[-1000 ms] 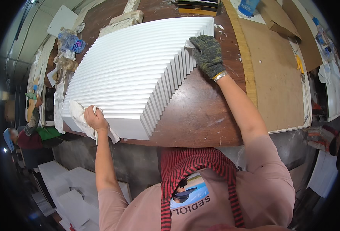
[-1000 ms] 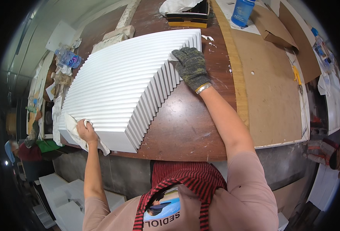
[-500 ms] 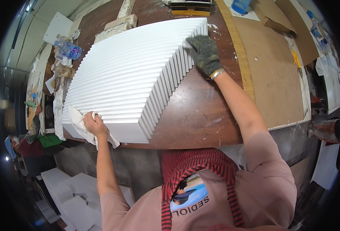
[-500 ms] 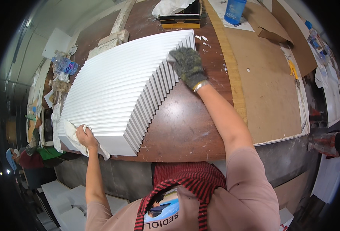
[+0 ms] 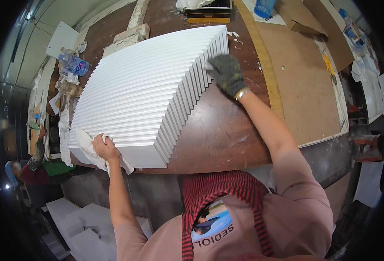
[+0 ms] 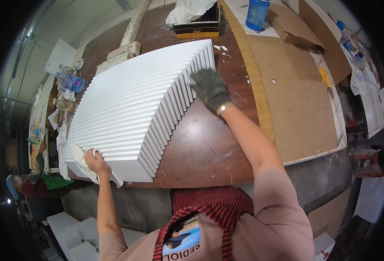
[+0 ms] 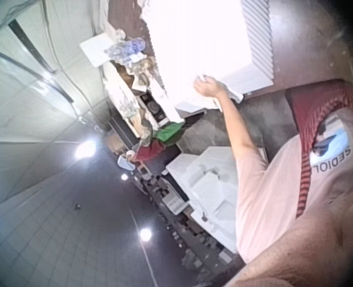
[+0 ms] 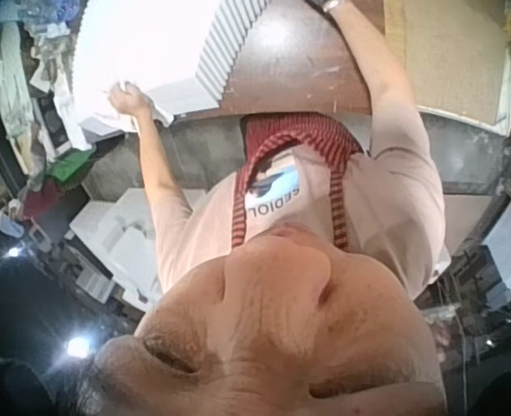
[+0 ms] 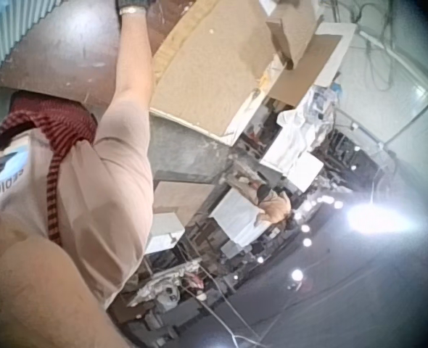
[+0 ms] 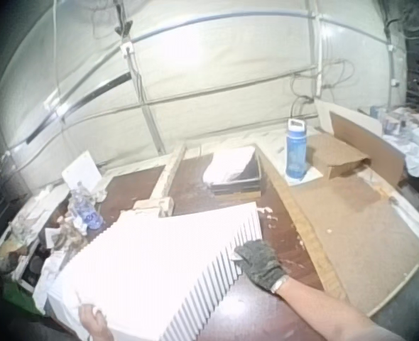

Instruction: The person wipes the edges and surfaces of stacked white corrugated panels with a cloth. They rotate the stack, lift and reposition it, and continue wiping different sides. The person also briefly handles a small white cylindrical object and a bottle before resuming wiping.

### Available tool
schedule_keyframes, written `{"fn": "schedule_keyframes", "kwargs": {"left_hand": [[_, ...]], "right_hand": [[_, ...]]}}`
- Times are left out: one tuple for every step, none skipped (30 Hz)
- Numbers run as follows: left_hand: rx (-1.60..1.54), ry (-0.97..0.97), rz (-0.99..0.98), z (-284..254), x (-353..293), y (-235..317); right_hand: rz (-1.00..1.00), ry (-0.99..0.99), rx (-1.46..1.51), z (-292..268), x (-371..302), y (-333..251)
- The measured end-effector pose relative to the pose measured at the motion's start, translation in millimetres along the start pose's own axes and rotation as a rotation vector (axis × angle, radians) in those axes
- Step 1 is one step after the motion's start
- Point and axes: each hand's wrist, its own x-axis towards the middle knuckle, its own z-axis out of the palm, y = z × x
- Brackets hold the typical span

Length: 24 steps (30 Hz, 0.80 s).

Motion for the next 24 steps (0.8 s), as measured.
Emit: {"fn": "schedule_keyframes", "kwargs": {"left_hand": [[-0.006,0.011,0.015,-0.1,0.3,-0.3],[-0.013,0.024,0.028,-0.1,-0.4,-0.1],[-0.023,0.024,0.036,-0.2,-0.9,0.0],[-0.022,0.029,0.028,-0.5,-1.8,0.4],[-0.025,0.019,0.019,-0.6,-2.4,0.8],[-0.037,0.014,0.012,-0.8,-2.7,1.2],[-0.037,0.006,0.009,-0.9,-2.9,1.7],[-0.045,0.008,0.006,-0.8,-2.5,2.0],[-0.054,0.011,0.002,-0.7,-2.1,2.2],[-0.044,0.012,0.010,-0.6,-1.4,2.2],[-0.034,0.014,0.020,-0.4,-0.8,2.2],[-0.024,0.019,0.027,-0.1,-0.1,2.0],[-0.024,0.019,0.027,0.0,0.2,1.8],[-0.023,0.017,0.026,0.1,0.1,1.6],[-0.021,0.016,0.023,0.1,-0.2,1.5],[-0.030,0.025,0.022,0.0,-1.0,1.4],[-0.038,0.031,0.022,-0.2,-1.7,1.4],[-0.052,0.028,0.023,-0.4,-2.4,1.4],[-0.042,0.024,0.020,-0.5,-2.9,1.6],[-0.041,0.018,0.017,-0.4,-2.7,1.7],[-0.041,0.017,0.015,-0.3,-2.5,1.7],[-0.034,0.019,0.016,-0.2,-2.1,1.6],[-0.026,0.021,0.016,-0.1,-1.5,1.5],[-0.029,0.016,0.011,0.1,-1.0,1.3]], "right_hand": [[0.032,-0.090,-0.029,-1.7,-9.7,-2.0],[0.035,-0.201,-0.066,-3.2,-17.2,-2.8],[0.060,-0.351,-0.113,-3.0,-19.6,-1.2],[0.136,-0.318,-0.094,-2.3,-18.3,1.9],[0.059,-0.131,-0.086,-0.3,-12.5,6.7],[0.011,0.024,-0.087,2.6,-1.9,12.9],[-0.016,0.147,-0.104,5.5,8.6,18.5],[0.001,0.209,-0.104,8.4,17.5,22.1],[0.026,0.180,-0.081,8.9,20.4,23.3],[0.054,0.146,-0.061,9.5,21.0,22.5],[0.035,0.182,-0.033,8.3,19.1,21.0],[0.043,0.076,-0.070,5.8,9.7,15.7],[0.062,-0.036,-0.082,2.2,-0.5,10.8],[0.075,-0.142,-0.090,-1.8,-11.3,6.0],[0.111,-0.283,-0.107,-4.7,-16.7,3.7],[0.068,-0.284,-0.137,-6.7,-18.6,3.6],[0.041,-0.140,-0.097,-7.4,-16.7,5.0],[0.041,-0.035,-0.064,-6.8,-9.9,9.2],[0.046,0.038,-0.039,-4.9,-0.8,14.1],[0.033,0.130,-0.085,-1.3,12.5,21.0],[0.056,0.122,-0.115,1.6,20.8,25.3],[0.050,0.137,-0.141,4.5,25.8,28.3],[0.013,0.205,-0.162,6.4,26.7,29.4],[0.062,0.180,-0.041,7.7,22.6,28.4]]}}
